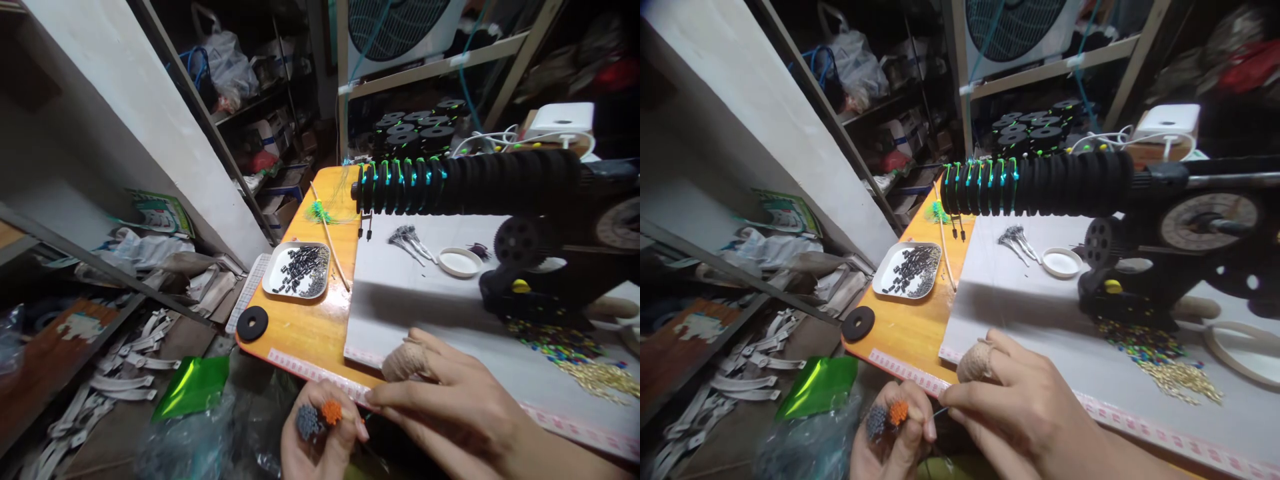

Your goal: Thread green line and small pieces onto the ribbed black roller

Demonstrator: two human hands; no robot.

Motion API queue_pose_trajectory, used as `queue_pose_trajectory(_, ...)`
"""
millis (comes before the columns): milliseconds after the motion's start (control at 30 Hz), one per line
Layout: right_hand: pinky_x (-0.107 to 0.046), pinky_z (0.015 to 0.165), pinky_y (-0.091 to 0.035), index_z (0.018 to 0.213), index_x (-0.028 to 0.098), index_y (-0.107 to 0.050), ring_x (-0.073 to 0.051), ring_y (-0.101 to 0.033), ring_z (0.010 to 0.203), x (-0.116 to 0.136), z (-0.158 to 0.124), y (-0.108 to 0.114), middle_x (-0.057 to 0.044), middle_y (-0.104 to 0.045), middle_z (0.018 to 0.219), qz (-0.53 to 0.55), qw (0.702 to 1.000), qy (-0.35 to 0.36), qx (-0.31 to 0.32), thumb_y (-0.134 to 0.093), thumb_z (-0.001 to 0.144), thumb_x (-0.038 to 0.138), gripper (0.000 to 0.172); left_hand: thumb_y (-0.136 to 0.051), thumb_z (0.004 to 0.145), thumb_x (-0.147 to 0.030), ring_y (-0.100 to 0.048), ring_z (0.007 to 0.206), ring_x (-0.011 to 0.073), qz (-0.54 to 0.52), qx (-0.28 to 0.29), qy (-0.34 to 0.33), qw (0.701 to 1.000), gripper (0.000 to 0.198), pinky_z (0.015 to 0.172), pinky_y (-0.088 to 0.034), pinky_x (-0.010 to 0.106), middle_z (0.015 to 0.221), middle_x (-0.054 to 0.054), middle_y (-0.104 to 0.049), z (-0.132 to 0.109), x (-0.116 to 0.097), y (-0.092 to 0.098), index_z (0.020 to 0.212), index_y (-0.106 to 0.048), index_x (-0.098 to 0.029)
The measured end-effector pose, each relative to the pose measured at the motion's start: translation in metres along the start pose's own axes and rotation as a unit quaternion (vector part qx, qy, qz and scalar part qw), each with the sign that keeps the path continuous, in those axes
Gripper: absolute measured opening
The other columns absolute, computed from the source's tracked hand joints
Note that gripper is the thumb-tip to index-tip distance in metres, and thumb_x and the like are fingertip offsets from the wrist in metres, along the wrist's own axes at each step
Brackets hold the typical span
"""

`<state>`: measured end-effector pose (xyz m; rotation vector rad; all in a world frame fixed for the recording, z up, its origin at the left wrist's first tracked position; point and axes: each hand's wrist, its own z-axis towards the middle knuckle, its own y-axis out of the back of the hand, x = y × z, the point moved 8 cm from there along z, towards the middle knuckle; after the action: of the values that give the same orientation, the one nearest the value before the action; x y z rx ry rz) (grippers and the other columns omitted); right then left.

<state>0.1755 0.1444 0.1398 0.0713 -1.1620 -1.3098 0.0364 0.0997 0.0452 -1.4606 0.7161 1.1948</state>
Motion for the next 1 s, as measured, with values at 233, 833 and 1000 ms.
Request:
queue_pose_trajectory(233,-0.029,0.062,-0.047,0.105,0.019,-0.069,-0.017,-0.057,0.075,0.001,0.000,0.001,-0.005,-0.065,0.084,0.019,1.000,0.002,-0.004,-0.053,0.087,0.001,0.030,-0.076,0.083,-0.042,-0.042,0.049,0.0071,0.005,-0.019,-0.005,1.000,0.027,0.060,-0.043,0.022,0.061,-0.002,-0.059,-0.001,0.004,0.003,0.070,-0.066,-0.020)
queue_pose_trajectory(833,-0.019,0.058,-0.050,0.100,0.017,-0.073,-0.012,-0.061,0.069,-0.005,-0.007,0.005,-0.004,-0.063,0.077,0.045,0.995,-0.015,-0.084,-0.060,0.093,0.012,0.016,-0.079,0.080,-0.039,-0.053,0.062,0.0090,-0.043,-0.064,0.041,0.996,0.024,0.057,-0.041,0.018,0.076,0.000,-0.059,-0.003,0.019,-0.021,0.074,-0.066,-0.020)
queue_pose_trajectory(1000,-0.022,0.061,-0.051,0.089,0.016,-0.068,-0.014,-0.061,0.072,-0.005,-0.007,0.005,-0.006,-0.063,0.080,0.063,0.994,-0.045,-0.071,-0.055,0.088,0.003,0.019,-0.078,0.082,-0.038,-0.052,0.056,0.0063,-0.130,-0.079,-0.024,0.988,0.023,0.054,-0.040,0.015,0.074,-0.003,-0.064,-0.002,0.005,-0.025,0.075,-0.062,-0.023)
